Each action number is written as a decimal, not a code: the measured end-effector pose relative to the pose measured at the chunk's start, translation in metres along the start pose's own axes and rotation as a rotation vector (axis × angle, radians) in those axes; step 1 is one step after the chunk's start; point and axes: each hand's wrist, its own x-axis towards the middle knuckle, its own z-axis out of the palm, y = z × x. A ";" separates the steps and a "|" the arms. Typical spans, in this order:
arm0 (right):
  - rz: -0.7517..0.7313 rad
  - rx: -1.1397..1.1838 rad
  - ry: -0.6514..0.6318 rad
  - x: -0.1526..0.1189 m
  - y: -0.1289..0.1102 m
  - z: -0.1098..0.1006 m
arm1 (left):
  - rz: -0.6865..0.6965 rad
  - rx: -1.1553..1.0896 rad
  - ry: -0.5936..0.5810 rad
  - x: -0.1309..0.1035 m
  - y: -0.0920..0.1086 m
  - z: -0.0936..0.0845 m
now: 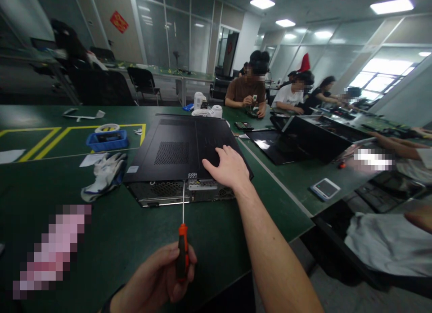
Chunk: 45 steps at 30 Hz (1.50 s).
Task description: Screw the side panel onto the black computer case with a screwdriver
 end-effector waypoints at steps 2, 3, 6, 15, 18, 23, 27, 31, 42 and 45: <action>-0.002 -0.005 0.002 0.000 0.000 0.000 | -0.007 0.005 0.005 -0.001 0.001 0.001; -0.005 -0.007 0.005 0.000 0.000 0.000 | -0.013 0.006 0.012 -0.001 0.002 0.002; -0.013 -0.013 0.013 0.000 0.000 0.000 | -0.015 0.019 0.003 -0.002 0.001 0.002; -0.011 -0.004 0.013 0.000 0.000 0.001 | 0.029 0.080 -0.023 0.002 -0.004 0.001; -0.016 -0.002 0.019 0.000 0.001 0.002 | 0.046 0.089 -0.016 0.001 -0.003 0.003; -0.020 -0.007 0.023 0.000 0.001 0.002 | 0.029 0.043 -0.008 -0.001 -0.002 0.000; -0.012 -0.009 0.015 0.000 0.000 0.001 | -0.006 0.024 -0.026 -0.001 -0.002 -0.001; -0.014 -0.014 0.018 0.000 0.000 0.001 | 0.027 0.074 -0.015 0.001 -0.004 0.001; -0.014 0.000 0.020 0.000 0.000 0.001 | -0.014 0.009 0.015 -0.001 0.002 0.005; -0.017 -0.004 0.028 -0.001 0.001 0.002 | -0.035 -0.024 -0.009 -0.001 0.002 0.006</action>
